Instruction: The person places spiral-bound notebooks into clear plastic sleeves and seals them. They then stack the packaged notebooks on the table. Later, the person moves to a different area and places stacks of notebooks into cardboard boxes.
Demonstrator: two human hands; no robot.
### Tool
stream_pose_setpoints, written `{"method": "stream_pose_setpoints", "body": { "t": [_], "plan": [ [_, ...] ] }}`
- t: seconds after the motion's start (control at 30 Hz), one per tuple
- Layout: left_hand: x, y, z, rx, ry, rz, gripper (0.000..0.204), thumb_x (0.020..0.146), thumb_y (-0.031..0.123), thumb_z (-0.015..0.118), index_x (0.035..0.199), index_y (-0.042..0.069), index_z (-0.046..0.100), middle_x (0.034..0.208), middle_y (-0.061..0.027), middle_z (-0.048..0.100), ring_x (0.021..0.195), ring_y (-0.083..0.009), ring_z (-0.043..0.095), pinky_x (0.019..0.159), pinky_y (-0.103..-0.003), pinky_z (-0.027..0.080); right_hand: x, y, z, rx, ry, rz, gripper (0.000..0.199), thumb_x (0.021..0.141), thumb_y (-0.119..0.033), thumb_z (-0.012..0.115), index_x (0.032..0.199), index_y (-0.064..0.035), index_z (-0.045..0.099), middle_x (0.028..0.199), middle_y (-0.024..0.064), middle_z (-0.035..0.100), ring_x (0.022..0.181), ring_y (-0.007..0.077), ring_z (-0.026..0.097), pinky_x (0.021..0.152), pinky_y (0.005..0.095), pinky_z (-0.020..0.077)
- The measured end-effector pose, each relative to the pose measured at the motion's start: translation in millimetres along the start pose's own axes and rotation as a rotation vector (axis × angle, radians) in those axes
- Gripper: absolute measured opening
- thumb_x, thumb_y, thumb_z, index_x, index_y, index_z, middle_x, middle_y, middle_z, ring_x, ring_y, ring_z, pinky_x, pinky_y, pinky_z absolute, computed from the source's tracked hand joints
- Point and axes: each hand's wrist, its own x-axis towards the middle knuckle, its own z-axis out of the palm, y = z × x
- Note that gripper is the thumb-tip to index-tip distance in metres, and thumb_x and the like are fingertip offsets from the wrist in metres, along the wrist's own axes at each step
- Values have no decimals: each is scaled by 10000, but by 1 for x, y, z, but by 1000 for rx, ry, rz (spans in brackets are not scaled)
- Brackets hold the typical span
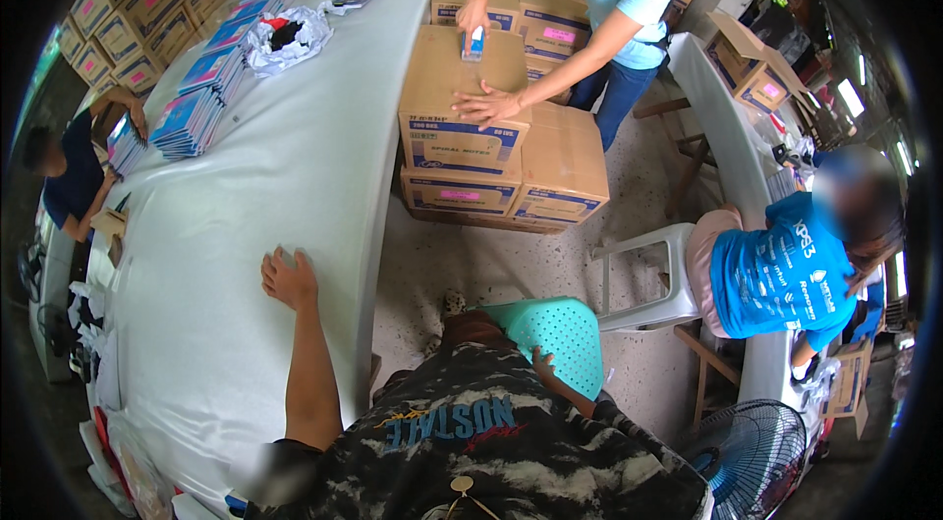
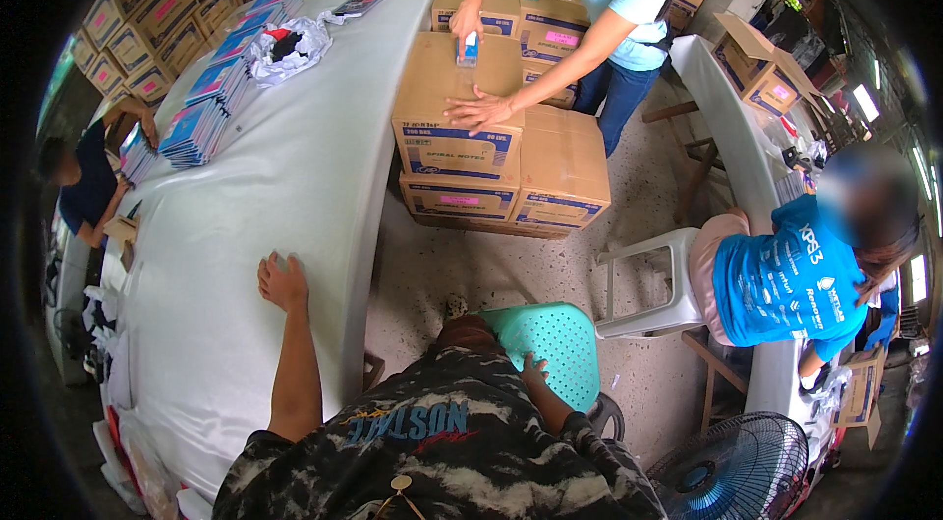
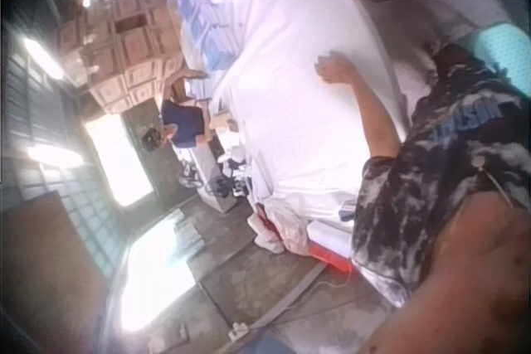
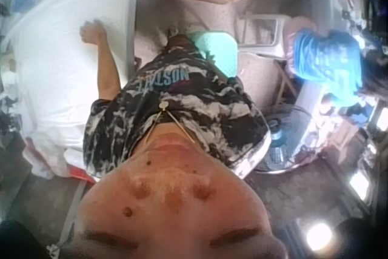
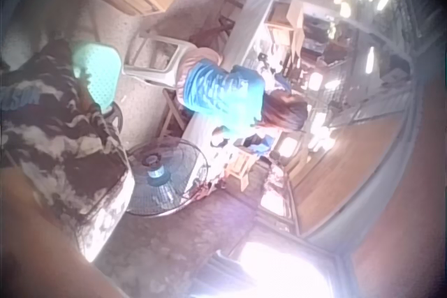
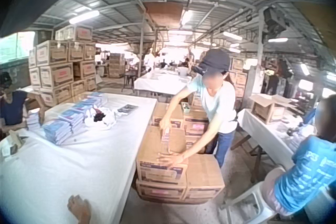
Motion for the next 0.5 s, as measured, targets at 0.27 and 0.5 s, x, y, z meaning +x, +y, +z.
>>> {"method": "stream_pose_setpoints", "body": {
  "t": [0.27, 0.5],
  "plan": [
    [-4, 4, 6, -22, -31, -10, 458, 854, 376, 530, 1245, 141, 485, 1382, -99, 366, 1314, -228, 267, 1085, -450, 138, 4, 12, -7, 17, 29, 18, 927, 786, -619, 477, 1440, -254, -69, 1421, 344, -56, 1224, 640, 92, 980, 611, 227],
    [-2, 2, 5, -7, -19, -19, 458, 855, 375, 528, 1246, 142, 480, 1380, -98, 367, 1314, -229, 268, 1086, -450, 138, 17, 12, -3, 0, 54, 3, 779, 850, -507, 410, 1443, -204, 5, 1369, 364, 91, 1172, 616, 214, 910, 596, 300]
  ]
}}
